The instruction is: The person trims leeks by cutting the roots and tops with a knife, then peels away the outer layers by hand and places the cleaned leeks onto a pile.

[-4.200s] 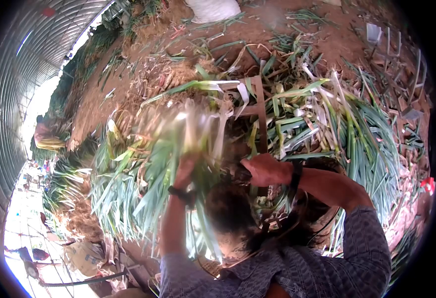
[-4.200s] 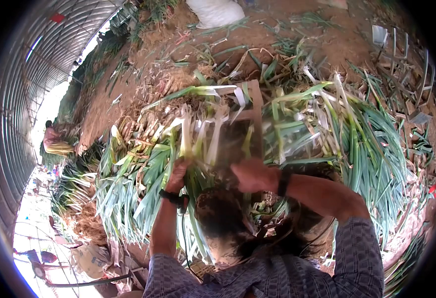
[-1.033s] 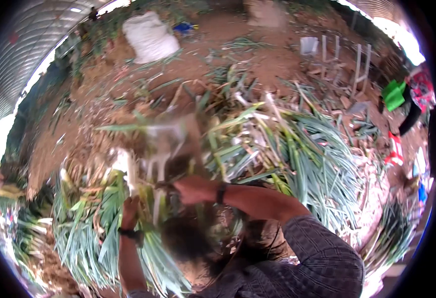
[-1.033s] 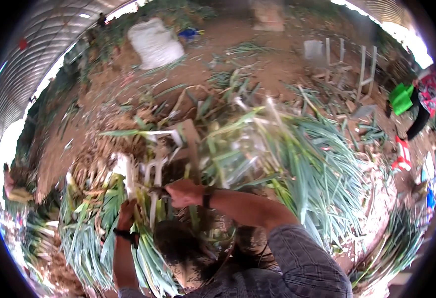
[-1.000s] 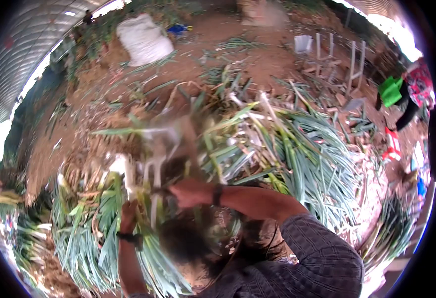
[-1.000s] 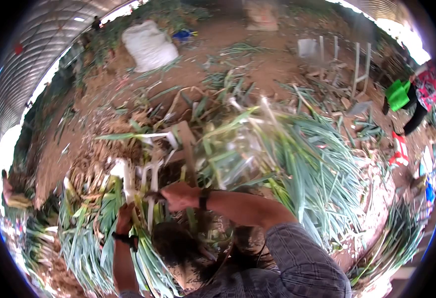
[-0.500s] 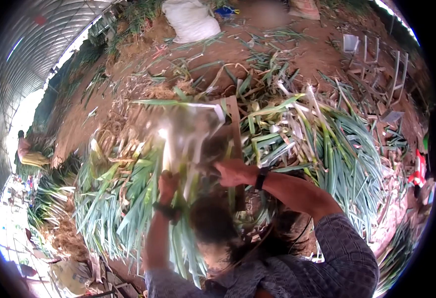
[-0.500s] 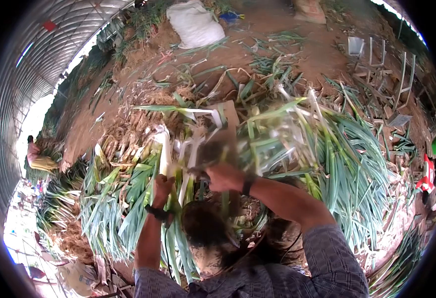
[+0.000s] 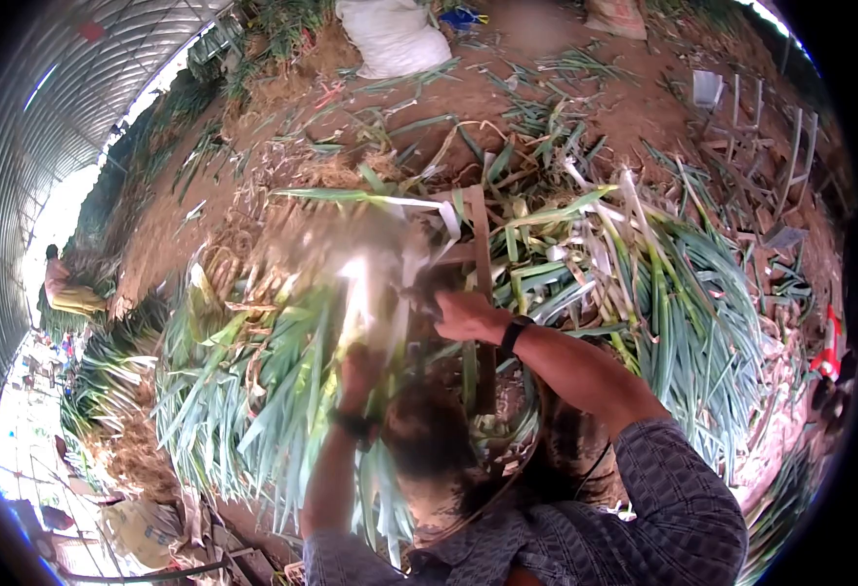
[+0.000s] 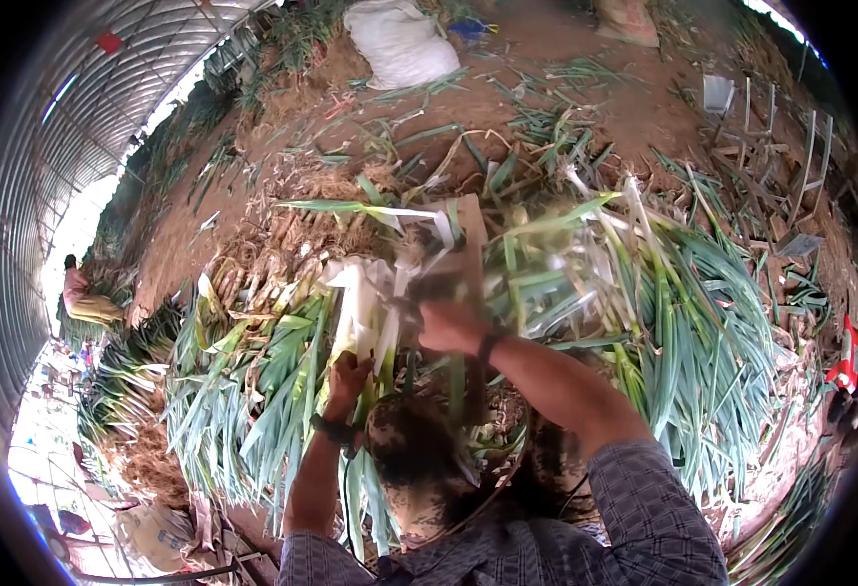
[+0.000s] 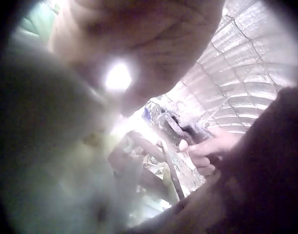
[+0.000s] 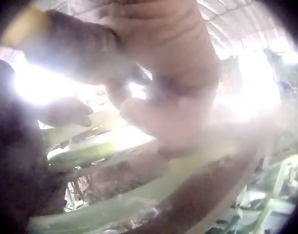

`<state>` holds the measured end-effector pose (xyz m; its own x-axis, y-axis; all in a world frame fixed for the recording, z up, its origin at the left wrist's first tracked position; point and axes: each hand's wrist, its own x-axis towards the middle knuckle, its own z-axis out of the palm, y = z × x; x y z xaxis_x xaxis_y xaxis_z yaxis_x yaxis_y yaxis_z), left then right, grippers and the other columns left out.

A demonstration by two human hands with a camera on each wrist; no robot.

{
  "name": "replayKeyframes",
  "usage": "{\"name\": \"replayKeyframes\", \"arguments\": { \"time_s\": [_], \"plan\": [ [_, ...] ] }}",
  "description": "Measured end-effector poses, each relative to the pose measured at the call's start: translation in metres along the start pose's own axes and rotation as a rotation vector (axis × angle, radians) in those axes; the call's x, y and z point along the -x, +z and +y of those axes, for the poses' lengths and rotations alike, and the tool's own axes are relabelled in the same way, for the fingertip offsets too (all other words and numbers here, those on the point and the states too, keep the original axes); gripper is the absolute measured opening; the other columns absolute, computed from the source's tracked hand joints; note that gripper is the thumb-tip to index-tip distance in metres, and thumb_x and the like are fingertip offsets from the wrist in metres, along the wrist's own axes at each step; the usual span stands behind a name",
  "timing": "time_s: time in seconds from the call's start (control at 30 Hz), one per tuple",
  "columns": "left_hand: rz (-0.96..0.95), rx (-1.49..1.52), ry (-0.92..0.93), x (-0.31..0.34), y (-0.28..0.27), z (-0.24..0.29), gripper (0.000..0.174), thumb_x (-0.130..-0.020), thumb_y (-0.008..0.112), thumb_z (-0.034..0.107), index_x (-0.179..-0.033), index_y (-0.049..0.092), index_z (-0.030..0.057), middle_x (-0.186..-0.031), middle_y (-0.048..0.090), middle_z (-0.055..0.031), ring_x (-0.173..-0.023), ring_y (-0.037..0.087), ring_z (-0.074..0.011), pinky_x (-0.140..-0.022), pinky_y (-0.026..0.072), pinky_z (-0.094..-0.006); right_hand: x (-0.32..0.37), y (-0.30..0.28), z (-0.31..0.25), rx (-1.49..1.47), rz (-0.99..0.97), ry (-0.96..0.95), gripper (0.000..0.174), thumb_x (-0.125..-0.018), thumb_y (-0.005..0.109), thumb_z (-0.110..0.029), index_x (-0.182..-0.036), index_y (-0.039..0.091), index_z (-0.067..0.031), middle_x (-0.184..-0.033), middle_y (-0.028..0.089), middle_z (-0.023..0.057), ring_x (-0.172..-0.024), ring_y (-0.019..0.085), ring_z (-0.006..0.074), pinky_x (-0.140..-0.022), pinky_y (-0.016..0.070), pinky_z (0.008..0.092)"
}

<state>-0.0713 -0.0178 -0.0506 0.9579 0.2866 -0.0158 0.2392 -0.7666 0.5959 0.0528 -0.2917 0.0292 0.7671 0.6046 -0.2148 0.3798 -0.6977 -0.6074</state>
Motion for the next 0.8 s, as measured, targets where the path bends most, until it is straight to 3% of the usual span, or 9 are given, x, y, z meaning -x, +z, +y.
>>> {"name": "replayKeyframes", "arguments": {
  "time_s": [0.07,0.2,0.3,0.33,0.43,0.5,0.57,0.63,0.8],
  "plan": [
    [0.004,0.059,-0.054,0.001,0.003,-0.005,0.034,-0.083,0.071,0.029,-0.091,0.065,-0.0038,-0.075,0.067,-0.0118,-0.065,0.059,-0.0192,-0.06,0.0465,-0.0362,0.001,-0.002,0.0,-0.021,0.036,0.007,0.032,-0.082,0.058,-0.027,-0.101,0.057,-0.0016,-0.091,0.067,0.0246,-0.084,0.066,0.044,-0.075,0.053,0.05],
    [-0.059,0.646,-0.089,0.012,-0.006,-0.003,0.03,-0.087,0.066,0.028,-0.09,0.065,-0.002,-0.072,0.062,-0.0069,-0.064,0.055,-0.0161,-0.058,0.0439,-0.0343,-0.006,-0.003,0.005,0.079,-0.058,-0.006,0.033,-0.082,0.058,-0.028,-0.102,0.058,-0.0014,-0.09,0.068,0.024,-0.083,0.066,0.0443,-0.074,0.0536,0.0497],
    [-0.12,0.781,-0.089,0.02,-0.022,0.011,0.03,-0.092,0.062,0.03,-0.091,0.064,0.0006,-0.07,0.056,-0.0034,-0.063,0.051,-0.0136,-0.057,0.0423,-0.0328,-0.005,-0.003,0.005,0.083,-0.082,-0.015,0.031,-0.08,0.059,-0.027,-0.097,0.06,-0.0008,-0.087,0.068,0.0234,-0.081,0.066,0.0431,-0.072,0.0534,0.0494],
    [-0.102,0.764,-0.085,0.032,-0.031,0.029,0.03,-0.093,0.06,0.031,-0.091,0.063,0.0015,-0.07,0.055,-0.0026,-0.063,0.05,-0.013,-0.057,0.0418,-0.0324,-0.001,-0.007,0.003,0.063,-0.104,-0.026,0.03,-0.08,0.06,-0.027,-0.095,0.061,-0.0006,-0.087,0.068,0.0233,-0.081,0.066,0.0423,-0.071,0.0531,0.0493],
    [-0.111,0.638,-0.022,0.04,-0.033,0.012,0.029,-0.1,0.053,0.032,-0.093,0.058,0.004,-0.069,0.052,-0.001,-0.063,0.047,-0.0102,-0.054,0.0393,-0.0317,0.0,-0.004,0.003,0.008,-0.113,-0.062,0.028,-0.079,0.061,-0.026,-0.092,0.063,-0.001,-0.084,0.067,0.0231,-0.08,0.067,0.0404,-0.07,0.0521,0.0493],
    [-0.084,0.368,-0.029,0.054,-0.055,0.039,0.027,-0.101,0.05,0.03,-0.094,0.056,0.0044,-0.068,0.051,-0.001,-0.062,0.047,-0.0098,-0.052,0.0384,-0.0321,-0.006,0.0,0.001,-0.037,-0.107,-0.094,0.027,-0.078,0.061,-0.026,-0.091,0.064,-0.0019,-0.083,0.067,0.0229,-0.079,0.067,0.0396,-0.07,0.0515,0.0493],
    [-0.154,0.788,-0.237,0.048,-0.06,0.03,0.024,-0.101,0.05,0.028,-0.093,0.053,0.0052,-0.064,0.049,-0.0007,-0.056,0.045,-0.009,-0.049,0.0367,-0.0302,-0.01,0.002,0.0,-0.095,-0.106,-0.122,0.027,-0.078,0.062,-0.025,-0.093,0.065,-0.0031,-0.082,0.066,0.0227,-0.078,0.066,0.0394,-0.07,0.0511,0.0492],
    [-0.106,0.425,-0.18,0.066,-0.08,0.051,0.023,-0.101,0.051,0.026,-0.091,0.052,0.0055,-0.062,0.049,-0.0002,-0.053,0.044,-0.0088,-0.048,0.0362,-0.0288,-0.014,0.004,-0.002,-0.162,-0.068,-0.178,0.027,-0.078,0.064,-0.026,-0.093,0.065,-0.0032,-0.081,0.066,0.0221,-0.076,0.066,0.0394,-0.069,0.0512,0.0488],
    [-0.163,0.41,-0.135,0.091,-0.093,0.032,0.025,-0.103,0.049,0.028,-0.092,0.054,0.0054,-0.061,0.05,0.0011,-0.052,0.047,-0.0086,-0.047,0.0407,-0.0263,-0.023,0.011,-0.018,-0.137,-0.068,-0.234,0.026,-0.081,0.064,-0.023,-0.098,0.062,-0.0019,-0.081,0.066,0.016,-0.074,0.067,0.031,-0.067,0.0512,0.0444]
  ]
}}
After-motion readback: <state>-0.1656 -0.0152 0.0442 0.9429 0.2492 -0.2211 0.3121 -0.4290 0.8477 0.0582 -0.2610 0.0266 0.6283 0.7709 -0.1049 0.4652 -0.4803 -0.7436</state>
